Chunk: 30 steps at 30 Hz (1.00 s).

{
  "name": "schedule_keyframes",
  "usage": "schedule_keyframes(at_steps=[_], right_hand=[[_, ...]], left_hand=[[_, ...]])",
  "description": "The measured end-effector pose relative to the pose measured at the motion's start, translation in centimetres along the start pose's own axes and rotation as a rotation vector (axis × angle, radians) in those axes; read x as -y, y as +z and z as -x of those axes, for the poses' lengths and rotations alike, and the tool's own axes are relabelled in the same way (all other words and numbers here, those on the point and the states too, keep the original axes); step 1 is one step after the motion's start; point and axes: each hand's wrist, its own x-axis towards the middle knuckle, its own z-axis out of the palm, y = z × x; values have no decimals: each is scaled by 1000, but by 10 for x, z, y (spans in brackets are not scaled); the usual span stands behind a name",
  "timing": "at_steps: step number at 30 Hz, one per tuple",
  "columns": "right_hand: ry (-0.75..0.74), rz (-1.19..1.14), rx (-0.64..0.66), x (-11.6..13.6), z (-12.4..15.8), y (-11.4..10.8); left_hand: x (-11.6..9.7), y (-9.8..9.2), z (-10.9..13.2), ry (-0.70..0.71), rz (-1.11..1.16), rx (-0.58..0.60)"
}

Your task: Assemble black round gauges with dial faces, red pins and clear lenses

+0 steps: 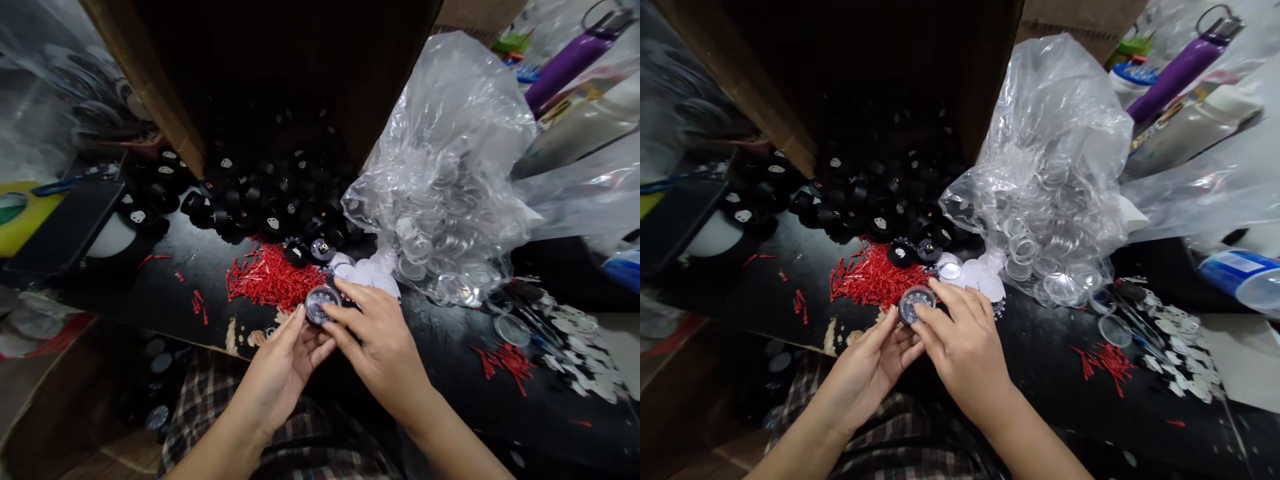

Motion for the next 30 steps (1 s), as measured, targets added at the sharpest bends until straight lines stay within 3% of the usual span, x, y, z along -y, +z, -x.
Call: schedule_keyframes(at_steps=[4,7,9,11,13,19,23,25,28,30], right_hand=[[-53,-62,55,4,3,-2],[155,-196,28,1,-6,-6],[295,-255,79,0,-14,-4],[342,-264,139,0,-19,-1],[334,-236,118,1,-20,2],[276,-227,-30,3,-13,12],[302,-288,-73,7,-17,20],[328,-354,0,9,-19,21],[337,-473,212,6,-19,14],[369,-494,247,0,-17,7]], left_hand=[[1,-6,-1,114,-121,43],[7,-9,-1,204,-301,102],[10,-9,0,276,-469,145],[12,-9,3,342,-613,203],[13,-10,6,381,-704,231],[11,-9,11,442,-870,195],[10,-5,7,453,-866,103],[3,-15,10,407,-853,77],[-15,-56,33,310,-889,-29],[-31,-92,56,339,-956,-281]])
